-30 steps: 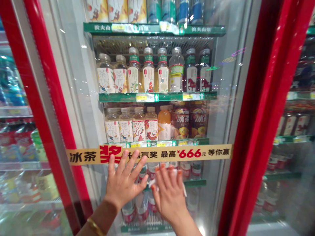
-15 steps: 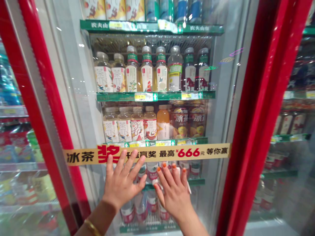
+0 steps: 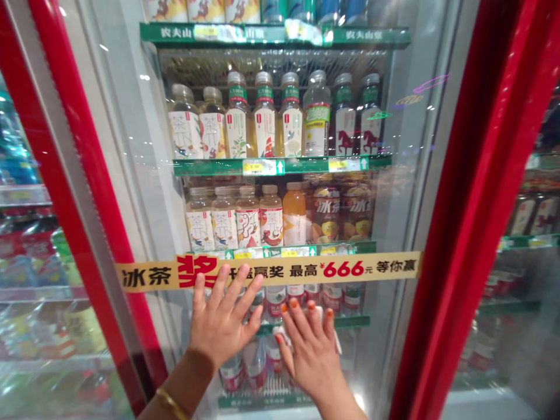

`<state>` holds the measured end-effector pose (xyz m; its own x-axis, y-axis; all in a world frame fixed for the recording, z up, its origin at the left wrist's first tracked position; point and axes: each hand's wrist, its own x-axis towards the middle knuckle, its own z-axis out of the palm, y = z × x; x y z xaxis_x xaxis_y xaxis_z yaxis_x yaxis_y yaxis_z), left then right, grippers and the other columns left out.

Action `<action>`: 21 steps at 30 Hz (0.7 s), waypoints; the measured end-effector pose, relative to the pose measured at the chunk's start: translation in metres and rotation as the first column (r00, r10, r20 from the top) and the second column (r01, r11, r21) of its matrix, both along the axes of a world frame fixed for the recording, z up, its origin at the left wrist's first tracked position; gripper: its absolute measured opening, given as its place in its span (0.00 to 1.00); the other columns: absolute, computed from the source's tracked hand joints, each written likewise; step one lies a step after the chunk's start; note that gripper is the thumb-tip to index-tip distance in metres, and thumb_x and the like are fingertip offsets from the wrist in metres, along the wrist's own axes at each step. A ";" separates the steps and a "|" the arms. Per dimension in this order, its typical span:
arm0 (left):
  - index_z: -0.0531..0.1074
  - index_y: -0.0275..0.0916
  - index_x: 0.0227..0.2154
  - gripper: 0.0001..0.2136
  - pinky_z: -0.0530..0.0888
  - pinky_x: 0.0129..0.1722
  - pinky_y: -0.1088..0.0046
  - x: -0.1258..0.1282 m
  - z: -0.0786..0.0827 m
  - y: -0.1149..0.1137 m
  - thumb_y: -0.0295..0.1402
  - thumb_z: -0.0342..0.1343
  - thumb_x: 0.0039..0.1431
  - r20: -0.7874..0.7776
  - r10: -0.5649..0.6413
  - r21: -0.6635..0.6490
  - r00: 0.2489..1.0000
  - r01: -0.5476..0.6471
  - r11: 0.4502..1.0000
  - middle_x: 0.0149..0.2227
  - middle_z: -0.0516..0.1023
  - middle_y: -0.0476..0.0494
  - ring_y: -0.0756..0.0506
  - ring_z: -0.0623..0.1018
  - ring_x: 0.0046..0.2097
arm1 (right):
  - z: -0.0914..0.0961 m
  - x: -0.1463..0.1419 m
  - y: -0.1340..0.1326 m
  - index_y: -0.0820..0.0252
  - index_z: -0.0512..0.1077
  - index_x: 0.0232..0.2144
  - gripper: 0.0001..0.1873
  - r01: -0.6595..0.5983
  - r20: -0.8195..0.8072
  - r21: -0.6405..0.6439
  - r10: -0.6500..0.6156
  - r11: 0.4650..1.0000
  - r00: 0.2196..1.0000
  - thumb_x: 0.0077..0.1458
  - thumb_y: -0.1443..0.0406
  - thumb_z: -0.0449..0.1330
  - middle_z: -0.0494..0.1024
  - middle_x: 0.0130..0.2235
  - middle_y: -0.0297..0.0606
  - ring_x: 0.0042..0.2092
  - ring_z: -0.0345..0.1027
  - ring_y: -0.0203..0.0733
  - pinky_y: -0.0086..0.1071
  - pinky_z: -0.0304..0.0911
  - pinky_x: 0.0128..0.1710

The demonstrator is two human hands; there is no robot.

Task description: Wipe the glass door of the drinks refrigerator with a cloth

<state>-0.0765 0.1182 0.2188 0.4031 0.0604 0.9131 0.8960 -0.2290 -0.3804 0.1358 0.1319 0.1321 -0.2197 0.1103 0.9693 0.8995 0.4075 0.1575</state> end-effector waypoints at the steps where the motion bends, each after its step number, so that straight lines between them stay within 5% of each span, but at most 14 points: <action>1: 0.57 0.50 0.76 0.35 0.42 0.82 0.45 0.001 0.000 0.000 0.42 0.58 0.69 0.004 0.001 0.004 1.000 -0.001 1.000 0.80 0.51 0.52 0.41 0.49 0.82 | -0.003 0.019 0.004 0.51 0.47 0.80 0.44 0.030 -0.035 -0.007 -0.030 1.000 0.999 0.69 0.56 0.58 0.45 0.81 0.31 0.83 0.30 0.50 0.55 0.28 0.82; 3: 0.56 0.50 0.76 0.35 0.43 0.82 0.44 0.002 -0.001 0.001 0.42 0.58 0.70 0.013 0.002 0.013 1.000 -0.002 1.000 0.80 0.51 0.53 0.41 0.50 0.82 | -0.006 0.067 0.016 0.58 0.39 0.81 0.43 0.108 -0.233 -0.074 -0.123 0.991 0.965 0.73 0.57 0.52 0.36 0.82 0.43 0.82 0.25 0.61 0.70 0.30 0.79; 5: 0.56 0.50 0.76 0.35 0.43 0.82 0.44 0.004 -0.001 0.001 0.42 0.57 0.69 0.019 0.005 0.023 1.000 -0.006 1.000 0.80 0.51 0.53 0.41 0.50 0.82 | -0.005 0.097 0.028 0.60 0.34 0.81 0.42 0.146 -0.481 -0.168 -0.211 0.975 0.851 0.75 0.57 0.46 0.33 0.82 0.53 0.82 0.25 0.71 0.81 0.37 0.74; 8: 0.57 0.50 0.76 0.34 0.43 0.82 0.45 0.003 -0.002 0.002 0.42 0.57 0.69 0.021 0.008 0.031 1.000 -0.009 0.999 0.80 0.51 0.53 0.41 0.50 0.82 | -0.006 0.067 0.024 0.63 0.33 0.81 0.42 0.131 -0.619 -0.197 -0.227 0.971 0.752 0.75 0.58 0.45 0.31 0.81 0.56 0.81 0.24 0.72 0.85 0.38 0.72; 11: 0.58 0.50 0.76 0.34 0.43 0.82 0.45 0.001 -0.002 0.001 0.42 0.58 0.69 0.016 0.001 0.023 1.000 -0.002 1.000 0.80 0.52 0.52 0.41 0.51 0.82 | -0.016 -0.016 -0.001 0.65 0.37 0.81 0.45 0.086 -0.278 -0.118 -0.116 0.989 0.954 0.71 0.60 0.51 0.38 0.81 0.48 0.83 0.26 0.59 0.73 0.34 0.78; 14: 0.58 0.50 0.75 0.33 0.43 0.82 0.45 0.000 -0.001 0.001 0.40 0.57 0.70 0.009 -0.008 0.017 1.000 0.008 1.000 0.79 0.53 0.52 0.41 0.51 0.82 | -0.029 -0.046 -0.015 0.61 0.45 0.80 0.45 0.000 0.117 -0.036 0.004 0.999 0.993 0.67 0.61 0.55 0.46 0.80 0.34 0.83 0.33 0.48 0.51 0.29 0.83; 16: 0.58 0.50 0.76 0.33 0.43 0.82 0.45 0.000 -0.001 0.001 0.38 0.56 0.70 0.009 -0.010 0.014 1.000 0.010 1.000 0.80 0.53 0.52 0.41 0.51 0.82 | -0.034 -0.012 -0.009 0.61 0.43 0.81 0.46 0.039 0.071 -0.031 -0.036 0.999 0.997 0.68 0.60 0.56 0.43 0.81 0.36 0.83 0.30 0.50 0.54 0.28 0.83; 18: 0.57 0.49 0.76 0.33 0.43 0.82 0.45 0.001 -0.001 0.001 0.38 0.55 0.70 0.014 -0.010 0.018 1.000 0.009 1.000 0.80 0.52 0.52 0.41 0.50 0.82 | -0.035 0.041 0.006 0.62 0.37 0.81 0.46 0.114 -0.161 -0.092 -0.128 0.989 0.979 0.71 0.59 0.54 0.35 0.81 0.46 0.82 0.26 0.59 0.69 0.31 0.79; 21: 0.56 0.49 0.76 0.33 0.43 0.82 0.45 0.003 -0.003 0.001 0.38 0.55 0.70 0.023 0.002 0.029 1.000 -0.002 1.000 0.80 0.51 0.53 0.40 0.50 0.82 | -0.032 0.082 0.025 0.61 0.31 0.81 0.43 0.112 -0.549 -0.193 -0.202 0.975 0.811 0.75 0.58 0.48 0.29 0.81 0.54 0.82 0.23 0.68 0.80 0.35 0.75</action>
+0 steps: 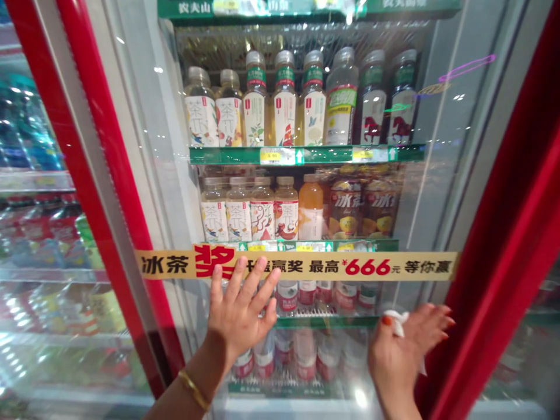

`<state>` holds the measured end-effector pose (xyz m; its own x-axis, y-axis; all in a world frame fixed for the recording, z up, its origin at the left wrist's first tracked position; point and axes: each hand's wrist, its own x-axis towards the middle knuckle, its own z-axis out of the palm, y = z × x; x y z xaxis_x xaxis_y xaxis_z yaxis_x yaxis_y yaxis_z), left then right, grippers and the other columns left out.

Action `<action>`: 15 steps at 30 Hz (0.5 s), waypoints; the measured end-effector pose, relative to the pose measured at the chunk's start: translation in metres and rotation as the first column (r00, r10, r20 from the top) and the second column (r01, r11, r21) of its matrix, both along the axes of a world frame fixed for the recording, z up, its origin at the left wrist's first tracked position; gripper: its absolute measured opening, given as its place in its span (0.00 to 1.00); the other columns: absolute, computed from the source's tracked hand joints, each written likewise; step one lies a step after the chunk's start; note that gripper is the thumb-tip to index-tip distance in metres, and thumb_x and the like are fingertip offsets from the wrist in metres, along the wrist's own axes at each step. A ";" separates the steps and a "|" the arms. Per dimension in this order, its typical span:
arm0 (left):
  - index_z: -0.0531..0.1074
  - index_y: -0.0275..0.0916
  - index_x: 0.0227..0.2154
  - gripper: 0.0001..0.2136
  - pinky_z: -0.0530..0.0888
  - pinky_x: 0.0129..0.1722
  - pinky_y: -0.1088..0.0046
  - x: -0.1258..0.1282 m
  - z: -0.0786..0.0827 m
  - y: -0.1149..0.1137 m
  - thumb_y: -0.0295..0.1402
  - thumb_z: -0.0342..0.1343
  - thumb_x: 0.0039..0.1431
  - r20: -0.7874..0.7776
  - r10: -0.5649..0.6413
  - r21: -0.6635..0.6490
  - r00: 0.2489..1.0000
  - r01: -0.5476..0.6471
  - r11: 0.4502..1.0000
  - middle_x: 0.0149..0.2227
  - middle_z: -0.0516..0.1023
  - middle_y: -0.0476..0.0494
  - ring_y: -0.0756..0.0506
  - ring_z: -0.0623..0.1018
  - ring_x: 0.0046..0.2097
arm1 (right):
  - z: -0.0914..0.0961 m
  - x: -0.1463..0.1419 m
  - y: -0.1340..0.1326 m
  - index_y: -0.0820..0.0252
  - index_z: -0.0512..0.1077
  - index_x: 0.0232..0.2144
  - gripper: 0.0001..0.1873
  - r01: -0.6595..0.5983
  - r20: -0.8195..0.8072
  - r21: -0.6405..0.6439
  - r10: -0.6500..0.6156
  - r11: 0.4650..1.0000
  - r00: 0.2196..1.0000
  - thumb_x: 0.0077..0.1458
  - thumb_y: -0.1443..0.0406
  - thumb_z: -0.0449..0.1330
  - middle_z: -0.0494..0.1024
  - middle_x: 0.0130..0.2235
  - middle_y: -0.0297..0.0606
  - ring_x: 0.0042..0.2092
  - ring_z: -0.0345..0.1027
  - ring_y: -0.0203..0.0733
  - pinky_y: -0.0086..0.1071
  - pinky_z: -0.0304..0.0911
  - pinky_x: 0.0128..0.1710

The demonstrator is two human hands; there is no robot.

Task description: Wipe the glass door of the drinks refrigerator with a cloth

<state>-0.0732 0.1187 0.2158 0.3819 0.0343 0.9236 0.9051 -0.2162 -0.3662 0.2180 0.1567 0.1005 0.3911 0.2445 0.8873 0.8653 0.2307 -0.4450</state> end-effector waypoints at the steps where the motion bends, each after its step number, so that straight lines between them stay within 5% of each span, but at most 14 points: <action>1: 0.56 0.49 0.76 0.34 0.44 0.82 0.45 0.000 0.000 0.000 0.38 0.55 0.70 0.001 0.004 0.001 1.000 -0.004 1.000 0.80 0.51 0.53 0.40 0.50 0.82 | 0.000 -0.008 0.000 0.62 0.31 0.81 0.43 0.007 -0.098 0.000 -0.007 1.000 0.995 0.75 0.58 0.47 0.29 0.81 0.55 0.81 0.23 0.69 0.80 0.35 0.75; 3: 0.56 0.50 0.76 0.34 0.44 0.82 0.45 0.000 0.001 0.000 0.38 0.56 0.69 -0.001 0.005 -0.004 1.000 -0.005 1.000 0.80 0.51 0.53 0.41 0.51 0.82 | -0.003 -0.052 -0.009 0.66 0.32 0.80 0.44 -0.004 -0.092 -0.006 0.003 1.000 0.996 0.74 0.60 0.48 0.29 0.81 0.56 0.82 0.22 0.66 0.76 0.35 0.77; 5: 0.56 0.49 0.76 0.34 0.44 0.82 0.45 0.000 0.003 0.000 0.38 0.56 0.69 -0.007 -0.004 -0.008 1.000 0.004 1.000 0.80 0.51 0.53 0.41 0.51 0.82 | -0.010 -0.110 -0.025 0.68 0.36 0.80 0.45 -0.068 0.185 0.009 0.066 0.998 0.981 0.71 0.61 0.52 0.36 0.80 0.53 0.82 0.25 0.61 0.72 0.34 0.78; 8: 0.58 0.49 0.76 0.34 0.44 0.82 0.46 -0.004 0.004 -0.003 0.38 0.58 0.69 -0.020 -0.021 -0.028 1.000 0.020 0.999 0.80 0.52 0.52 0.41 0.51 0.82 | -0.021 -0.150 -0.040 0.53 0.51 0.80 0.43 -0.189 0.592 0.056 0.120 0.980 0.797 0.67 0.61 0.57 0.54 0.78 0.33 0.82 0.36 0.50 0.56 0.32 0.82; 11: 0.62 0.51 0.74 0.33 0.45 0.82 0.46 -0.016 -0.013 -0.012 0.37 0.61 0.68 -0.012 -0.039 -0.077 0.999 0.038 0.996 0.78 0.57 0.52 0.41 0.54 0.81 | -0.020 -0.097 -0.030 0.56 0.46 0.81 0.44 -0.122 0.539 0.062 0.069 0.991 0.839 0.69 0.59 0.56 0.48 0.80 0.38 0.82 0.33 0.53 0.60 0.32 0.82; 15: 0.63 0.55 0.73 0.33 0.46 0.82 0.47 -0.040 -0.068 -0.023 0.39 0.63 0.67 0.036 -0.033 -0.114 0.999 0.037 0.993 0.78 0.59 0.55 0.42 0.55 0.81 | 0.005 0.002 0.001 0.61 0.31 0.81 0.43 -0.009 0.027 -0.025 0.010 1.000 1.000 0.75 0.55 0.45 0.31 0.81 0.56 0.82 0.24 0.69 0.85 0.39 0.72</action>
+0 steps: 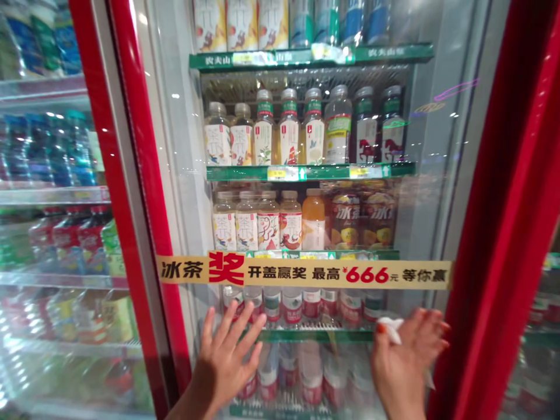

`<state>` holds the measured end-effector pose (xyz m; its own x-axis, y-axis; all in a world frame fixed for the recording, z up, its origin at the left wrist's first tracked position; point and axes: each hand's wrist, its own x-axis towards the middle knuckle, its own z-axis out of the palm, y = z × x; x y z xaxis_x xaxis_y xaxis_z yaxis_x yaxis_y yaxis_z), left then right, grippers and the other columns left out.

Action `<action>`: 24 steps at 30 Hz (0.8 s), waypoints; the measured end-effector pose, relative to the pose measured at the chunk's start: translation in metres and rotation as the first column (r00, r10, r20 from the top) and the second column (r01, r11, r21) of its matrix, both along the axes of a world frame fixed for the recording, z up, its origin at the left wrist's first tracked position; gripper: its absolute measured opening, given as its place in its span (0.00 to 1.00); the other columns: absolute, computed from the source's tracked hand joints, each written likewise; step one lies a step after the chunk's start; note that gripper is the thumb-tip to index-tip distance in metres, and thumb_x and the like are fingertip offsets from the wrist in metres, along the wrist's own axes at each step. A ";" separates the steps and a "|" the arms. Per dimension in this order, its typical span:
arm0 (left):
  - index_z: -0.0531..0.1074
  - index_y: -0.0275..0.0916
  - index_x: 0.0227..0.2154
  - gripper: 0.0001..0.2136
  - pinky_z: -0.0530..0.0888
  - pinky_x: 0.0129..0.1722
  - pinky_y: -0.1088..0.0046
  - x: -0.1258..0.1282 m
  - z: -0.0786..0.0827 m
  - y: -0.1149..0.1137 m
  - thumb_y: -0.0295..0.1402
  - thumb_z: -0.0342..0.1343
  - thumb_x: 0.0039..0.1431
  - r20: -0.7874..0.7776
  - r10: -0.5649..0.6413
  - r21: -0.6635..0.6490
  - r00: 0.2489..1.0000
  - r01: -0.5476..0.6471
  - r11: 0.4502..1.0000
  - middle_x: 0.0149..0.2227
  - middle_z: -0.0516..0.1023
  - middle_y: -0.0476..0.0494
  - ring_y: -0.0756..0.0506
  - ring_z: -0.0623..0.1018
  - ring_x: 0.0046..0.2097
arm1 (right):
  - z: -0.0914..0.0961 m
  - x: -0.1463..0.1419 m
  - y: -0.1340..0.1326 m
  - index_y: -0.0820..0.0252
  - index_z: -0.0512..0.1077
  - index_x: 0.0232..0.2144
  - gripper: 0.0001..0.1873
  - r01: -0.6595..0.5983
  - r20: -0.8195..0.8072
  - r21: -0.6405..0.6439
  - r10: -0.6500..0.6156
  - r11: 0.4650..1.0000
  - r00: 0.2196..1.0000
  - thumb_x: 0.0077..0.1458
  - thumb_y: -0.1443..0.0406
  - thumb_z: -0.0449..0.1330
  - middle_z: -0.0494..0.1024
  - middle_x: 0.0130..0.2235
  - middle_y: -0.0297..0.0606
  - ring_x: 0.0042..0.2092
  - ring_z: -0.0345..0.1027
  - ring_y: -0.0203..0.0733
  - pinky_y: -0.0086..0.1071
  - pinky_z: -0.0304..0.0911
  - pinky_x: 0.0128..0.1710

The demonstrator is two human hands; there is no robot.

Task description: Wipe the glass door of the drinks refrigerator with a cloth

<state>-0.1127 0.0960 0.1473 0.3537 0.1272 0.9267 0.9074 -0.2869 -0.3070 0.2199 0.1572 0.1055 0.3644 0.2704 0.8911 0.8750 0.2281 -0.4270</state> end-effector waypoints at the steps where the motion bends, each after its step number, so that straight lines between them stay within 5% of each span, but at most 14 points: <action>1: 0.62 0.54 0.74 0.33 0.45 0.83 0.49 -0.005 -0.015 0.000 0.41 0.61 0.68 0.012 0.006 0.002 1.000 -0.006 1.000 0.78 0.57 0.55 0.43 0.54 0.81 | 0.006 0.006 0.004 0.60 0.29 0.81 0.42 0.015 -0.122 -0.010 -0.016 1.000 0.992 0.76 0.55 0.43 0.30 0.81 0.56 0.82 0.24 0.72 0.87 0.40 0.70; 3: 0.59 0.52 0.75 0.33 0.43 0.83 0.50 -0.011 -0.038 0.002 0.42 0.58 0.70 0.030 0.012 0.026 0.999 -0.013 1.000 0.79 0.54 0.55 0.44 0.52 0.81 | 0.014 -0.014 0.002 0.60 0.28 0.80 0.41 0.033 -0.205 -0.004 -0.033 0.999 0.978 0.76 0.56 0.42 0.29 0.81 0.57 0.82 0.23 0.71 0.87 0.39 0.71; 6: 0.57 0.51 0.76 0.33 0.43 0.83 0.50 -0.014 -0.054 0.008 0.42 0.56 0.71 0.046 0.007 0.064 0.999 -0.010 0.998 0.79 0.53 0.56 0.44 0.51 0.82 | 0.012 -0.085 -0.018 0.64 0.34 0.81 0.43 -0.085 0.217 0.084 0.065 0.993 0.974 0.73 0.60 0.48 0.33 0.82 0.50 0.83 0.25 0.60 0.70 0.32 0.79; 8: 0.58 0.51 0.76 0.33 0.44 0.83 0.51 -0.014 -0.056 0.010 0.41 0.57 0.69 0.053 0.003 0.070 0.999 -0.007 0.998 0.79 0.55 0.55 0.44 0.53 0.81 | 0.010 -0.113 -0.029 0.60 0.44 0.80 0.41 -0.261 0.612 0.119 0.137 0.958 0.779 0.72 0.59 0.52 0.40 0.82 0.37 0.83 0.29 0.48 0.53 0.28 0.82; 10: 0.59 0.51 0.75 0.35 0.45 0.83 0.51 -0.015 -0.057 0.010 0.39 0.59 0.68 0.054 0.002 0.071 0.999 -0.006 0.997 0.78 0.56 0.54 0.44 0.54 0.81 | 0.018 -0.100 -0.029 0.53 0.49 0.80 0.39 -0.333 0.767 0.125 0.122 0.935 0.630 0.72 0.57 0.53 0.44 0.81 0.29 0.83 0.32 0.43 0.45 0.26 0.82; 12: 0.59 0.50 0.75 0.36 0.46 0.83 0.50 -0.015 -0.059 0.010 0.38 0.61 0.66 0.061 0.001 0.067 0.998 -0.006 0.998 0.78 0.57 0.52 0.43 0.54 0.81 | 0.039 -0.053 -0.017 0.54 0.45 0.81 0.41 -0.232 0.668 0.126 0.090 0.965 0.739 0.73 0.56 0.54 0.41 0.82 0.36 0.83 0.30 0.49 0.53 0.26 0.82; 14: 0.59 0.51 0.75 0.37 0.46 0.83 0.49 -0.014 -0.061 0.010 0.38 0.61 0.65 0.079 -0.002 0.066 0.997 -0.003 0.998 0.78 0.58 0.51 0.43 0.55 0.81 | 0.067 -0.004 0.000 0.60 0.35 0.81 0.45 -0.073 0.356 0.087 0.038 0.993 0.934 0.74 0.54 0.51 0.34 0.82 0.49 0.83 0.25 0.61 0.68 0.30 0.79; 17: 0.59 0.52 0.75 0.37 0.46 0.83 0.49 -0.013 -0.063 0.009 0.37 0.61 0.65 0.102 -0.011 0.068 0.995 0.004 0.998 0.78 0.58 0.53 0.44 0.55 0.81 | 0.091 0.010 0.011 0.63 0.29 0.80 0.45 0.021 0.008 0.064 -0.022 0.998 1.000 0.76 0.51 0.46 0.30 0.81 0.59 0.81 0.23 0.73 0.81 0.36 0.74; 20: 0.59 0.51 0.75 0.36 0.47 0.83 0.50 -0.013 -0.062 0.010 0.38 0.60 0.66 0.093 -0.015 0.070 0.996 0.009 0.998 0.78 0.58 0.53 0.44 0.55 0.81 | 0.067 -0.050 -0.008 0.62 0.33 0.81 0.44 -0.047 0.269 0.095 0.020 0.994 0.963 0.74 0.57 0.48 0.33 0.82 0.50 0.82 0.25 0.64 0.75 0.34 0.77; 22: 0.59 0.51 0.75 0.35 0.47 0.83 0.51 -0.014 -0.061 0.010 0.38 0.60 0.66 0.086 -0.009 0.071 0.996 0.003 0.997 0.78 0.58 0.53 0.43 0.55 0.81 | 0.039 -0.086 -0.023 0.57 0.39 0.81 0.43 -0.191 0.609 0.107 0.087 0.976 0.788 0.71 0.58 0.50 0.38 0.82 0.35 0.83 0.27 0.50 0.57 0.29 0.82; 24: 0.59 0.51 0.75 0.36 0.47 0.83 0.52 -0.014 -0.062 0.009 0.38 0.60 0.66 0.084 0.001 0.069 0.996 -0.007 0.998 0.78 0.57 0.53 0.43 0.54 0.81 | 0.022 -0.086 -0.029 0.51 0.43 0.81 0.42 -0.275 0.775 0.098 0.100 0.956 0.624 0.71 0.57 0.51 0.41 0.81 0.25 0.83 0.29 0.41 0.45 0.25 0.82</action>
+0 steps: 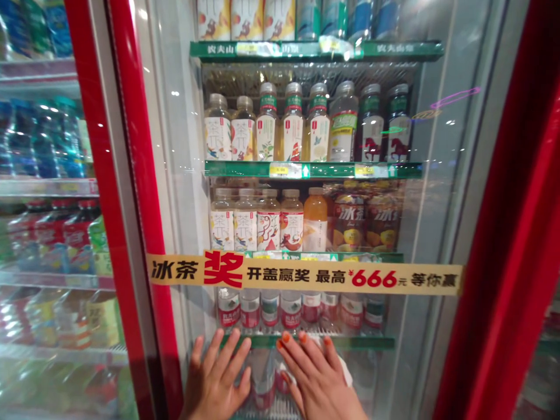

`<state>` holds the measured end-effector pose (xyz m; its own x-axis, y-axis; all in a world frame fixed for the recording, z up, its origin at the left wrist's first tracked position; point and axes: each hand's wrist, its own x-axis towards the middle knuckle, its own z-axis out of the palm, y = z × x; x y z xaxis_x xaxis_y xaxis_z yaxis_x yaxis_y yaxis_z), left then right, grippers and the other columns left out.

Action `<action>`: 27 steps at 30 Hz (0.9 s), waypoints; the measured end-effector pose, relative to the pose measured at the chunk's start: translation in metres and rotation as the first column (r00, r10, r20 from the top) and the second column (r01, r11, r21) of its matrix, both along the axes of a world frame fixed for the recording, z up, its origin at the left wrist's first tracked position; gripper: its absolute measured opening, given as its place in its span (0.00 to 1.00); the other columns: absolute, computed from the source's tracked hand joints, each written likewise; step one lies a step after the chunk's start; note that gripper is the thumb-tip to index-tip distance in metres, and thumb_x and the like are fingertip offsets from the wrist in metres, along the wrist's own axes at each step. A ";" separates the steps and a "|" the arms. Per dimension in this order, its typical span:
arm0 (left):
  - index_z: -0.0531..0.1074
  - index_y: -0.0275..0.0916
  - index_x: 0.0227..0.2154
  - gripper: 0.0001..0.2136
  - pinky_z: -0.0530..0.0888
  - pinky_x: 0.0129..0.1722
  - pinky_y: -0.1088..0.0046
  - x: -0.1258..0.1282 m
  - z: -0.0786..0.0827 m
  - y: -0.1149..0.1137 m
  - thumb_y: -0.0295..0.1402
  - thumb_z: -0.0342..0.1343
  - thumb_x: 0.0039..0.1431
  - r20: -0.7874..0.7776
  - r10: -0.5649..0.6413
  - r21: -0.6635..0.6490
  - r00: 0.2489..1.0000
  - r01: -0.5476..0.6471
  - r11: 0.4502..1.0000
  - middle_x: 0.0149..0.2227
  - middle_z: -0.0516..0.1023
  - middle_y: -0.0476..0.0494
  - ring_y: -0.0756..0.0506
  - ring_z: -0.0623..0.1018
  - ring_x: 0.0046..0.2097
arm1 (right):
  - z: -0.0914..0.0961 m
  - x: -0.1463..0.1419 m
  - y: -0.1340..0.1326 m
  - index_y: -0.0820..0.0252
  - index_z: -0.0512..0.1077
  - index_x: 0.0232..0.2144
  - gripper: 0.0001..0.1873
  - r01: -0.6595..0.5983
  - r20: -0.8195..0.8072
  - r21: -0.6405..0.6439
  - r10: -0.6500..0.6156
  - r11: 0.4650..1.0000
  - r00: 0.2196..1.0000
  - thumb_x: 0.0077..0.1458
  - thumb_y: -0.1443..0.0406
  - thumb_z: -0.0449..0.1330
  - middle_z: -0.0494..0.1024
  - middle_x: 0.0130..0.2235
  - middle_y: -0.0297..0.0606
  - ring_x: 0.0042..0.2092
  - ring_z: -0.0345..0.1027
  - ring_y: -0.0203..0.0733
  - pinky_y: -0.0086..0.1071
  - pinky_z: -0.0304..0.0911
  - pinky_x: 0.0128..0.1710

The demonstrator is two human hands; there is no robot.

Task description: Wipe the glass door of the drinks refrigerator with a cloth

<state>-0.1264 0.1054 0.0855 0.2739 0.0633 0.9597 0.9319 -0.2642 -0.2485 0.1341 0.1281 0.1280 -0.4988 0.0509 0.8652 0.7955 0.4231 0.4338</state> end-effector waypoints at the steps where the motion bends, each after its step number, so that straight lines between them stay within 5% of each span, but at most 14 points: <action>1: 0.59 0.51 0.75 0.36 0.47 0.83 0.51 0.000 -0.001 0.000 0.38 0.60 0.66 0.002 0.005 -0.001 1.000 -0.005 1.000 0.78 0.57 0.53 0.43 0.54 0.81 | 0.000 0.015 0.002 0.50 0.43 0.81 0.42 0.010 -0.004 -0.003 -0.010 1.000 1.000 0.71 0.57 0.50 0.40 0.82 0.24 0.83 0.29 0.41 0.45 0.24 0.82; 3: 0.59 0.51 0.76 0.36 0.47 0.83 0.51 0.001 -0.002 0.000 0.38 0.60 0.66 0.007 0.017 0.001 1.000 -0.017 1.000 0.78 0.57 0.54 0.42 0.54 0.81 | 0.015 0.060 0.015 0.53 0.38 0.81 0.43 0.089 -0.247 -0.064 -0.102 0.994 0.964 0.72 0.56 0.50 0.35 0.82 0.33 0.83 0.27 0.50 0.56 0.25 0.82; 5: 0.58 0.51 0.76 0.36 0.46 0.84 0.51 0.001 -0.003 0.000 0.39 0.59 0.66 0.006 0.037 0.002 0.999 -0.037 0.999 0.79 0.56 0.55 0.42 0.54 0.81 | 0.040 0.097 0.032 0.58 0.33 0.81 0.43 0.130 -0.584 -0.156 -0.198 0.979 0.788 0.74 0.53 0.46 0.32 0.82 0.46 0.82 0.24 0.64 0.73 0.31 0.78; 7: 0.56 0.51 0.77 0.37 0.45 0.84 0.52 0.000 -0.004 0.000 0.39 0.58 0.67 -0.009 0.061 -0.004 0.998 -0.061 0.998 0.79 0.55 0.56 0.43 0.53 0.81 | 0.055 0.099 0.040 0.61 0.32 0.81 0.42 0.123 -0.746 -0.184 -0.220 0.975 0.628 0.75 0.52 0.42 0.31 0.82 0.53 0.82 0.24 0.71 0.81 0.34 0.74; 8: 0.55 0.50 0.77 0.37 0.45 0.84 0.52 0.000 -0.004 0.000 0.39 0.58 0.67 -0.019 0.067 -0.007 0.998 -0.067 0.998 0.79 0.54 0.56 0.43 0.53 0.81 | 0.056 0.085 0.038 0.62 0.33 0.81 0.42 0.120 -0.743 -0.175 -0.211 0.977 0.635 0.75 0.53 0.43 0.32 0.82 0.53 0.82 0.24 0.70 0.80 0.33 0.75; 11: 0.57 0.50 0.76 0.36 0.47 0.84 0.51 -0.002 -0.004 0.002 0.38 0.57 0.67 -0.013 0.054 0.009 0.998 -0.054 0.999 0.79 0.56 0.56 0.43 0.55 0.81 | 0.030 0.015 0.019 0.62 0.38 0.81 0.44 0.059 -0.409 -0.059 -0.078 0.997 0.909 0.71 0.60 0.51 0.36 0.82 0.41 0.83 0.26 0.54 0.59 0.26 0.82; 13: 0.58 0.50 0.76 0.35 0.48 0.83 0.51 -0.003 -0.004 0.004 0.38 0.56 0.68 -0.011 0.043 0.033 0.999 -0.043 0.999 0.78 0.57 0.56 0.43 0.56 0.81 | 0.013 -0.015 0.007 0.56 0.46 0.80 0.42 -0.046 -0.073 0.045 0.049 0.998 0.996 0.69 0.60 0.51 0.42 0.82 0.30 0.83 0.29 0.44 0.47 0.26 0.82; 15: 0.58 0.49 0.76 0.35 0.48 0.83 0.51 -0.003 -0.006 0.006 0.39 0.57 0.67 -0.015 0.041 0.044 0.999 -0.041 0.998 0.78 0.58 0.55 0.43 0.56 0.80 | 0.016 -0.012 0.004 0.53 0.47 0.80 0.40 -0.065 0.037 0.081 0.062 0.995 0.997 0.70 0.59 0.51 0.44 0.81 0.27 0.83 0.31 0.43 0.46 0.27 0.82; 17: 0.58 0.50 0.76 0.37 0.48 0.83 0.51 -0.003 -0.009 0.006 0.39 0.59 0.65 -0.014 0.041 0.033 0.999 -0.041 0.999 0.78 0.58 0.54 0.42 0.56 0.80 | 0.045 0.011 0.011 0.56 0.41 0.81 0.42 0.041 -0.168 0.023 -0.037 0.999 0.985 0.72 0.57 0.50 0.38 0.82 0.33 0.83 0.29 0.49 0.55 0.27 0.82; 19: 0.58 0.51 0.76 0.39 0.48 0.83 0.52 -0.002 -0.012 0.006 0.38 0.61 0.63 -0.002 0.044 0.024 0.999 -0.044 0.999 0.78 0.58 0.54 0.42 0.56 0.80 | 0.086 0.030 0.020 0.60 0.34 0.81 0.44 0.114 -0.467 -0.076 -0.136 0.991 0.874 0.74 0.54 0.49 0.31 0.82 0.41 0.83 0.25 0.59 0.69 0.30 0.79; 21: 0.58 0.51 0.76 0.41 0.50 0.83 0.51 -0.002 -0.018 0.006 0.37 0.63 0.59 0.041 0.062 0.058 0.997 -0.064 0.996 0.79 0.56 0.51 0.41 0.56 0.80 | 0.116 0.024 0.024 0.61 0.30 0.81 0.45 0.111 -0.594 -0.108 -0.153 0.988 0.790 0.74 0.54 0.49 0.28 0.82 0.46 0.82 0.25 0.65 0.77 0.33 0.77; 23: 0.55 0.47 0.77 0.45 0.52 0.82 0.46 -0.004 -0.024 0.007 0.37 0.64 0.58 0.115 0.082 0.108 0.990 -0.095 0.990 0.80 0.53 0.44 0.38 0.56 0.80 | 0.119 -0.006 0.019 0.61 0.35 0.81 0.44 0.047 -0.467 -0.045 -0.062 0.998 0.882 0.73 0.57 0.50 0.35 0.83 0.42 0.83 0.28 0.60 0.70 0.34 0.79; 25: 0.51 0.41 0.78 0.47 0.56 0.79 0.39 -0.005 -0.029 0.009 0.39 0.63 0.58 0.187 0.120 0.114 0.975 -0.143 0.983 0.81 0.51 0.35 0.32 0.55 0.81 | 0.102 -0.042 0.011 0.55 0.50 0.79 0.38 -0.084 -0.122 0.061 0.091 0.995 0.988 0.72 0.59 0.50 0.47 0.82 0.29 0.83 0.33 0.46 0.51 0.35 0.82; 27: 0.48 0.36 0.79 0.48 0.62 0.76 0.34 -0.006 -0.035 0.010 0.42 0.62 0.60 0.209 0.166 0.078 0.964 -0.186 0.980 0.80 0.50 0.29 0.29 0.53 0.81 | 0.089 -0.066 0.005 0.48 0.63 0.74 0.31 -0.220 0.210 0.110 0.194 0.969 0.958 0.73 0.58 0.48 0.57 0.78 0.17 0.81 0.38 0.35 0.36 0.40 0.81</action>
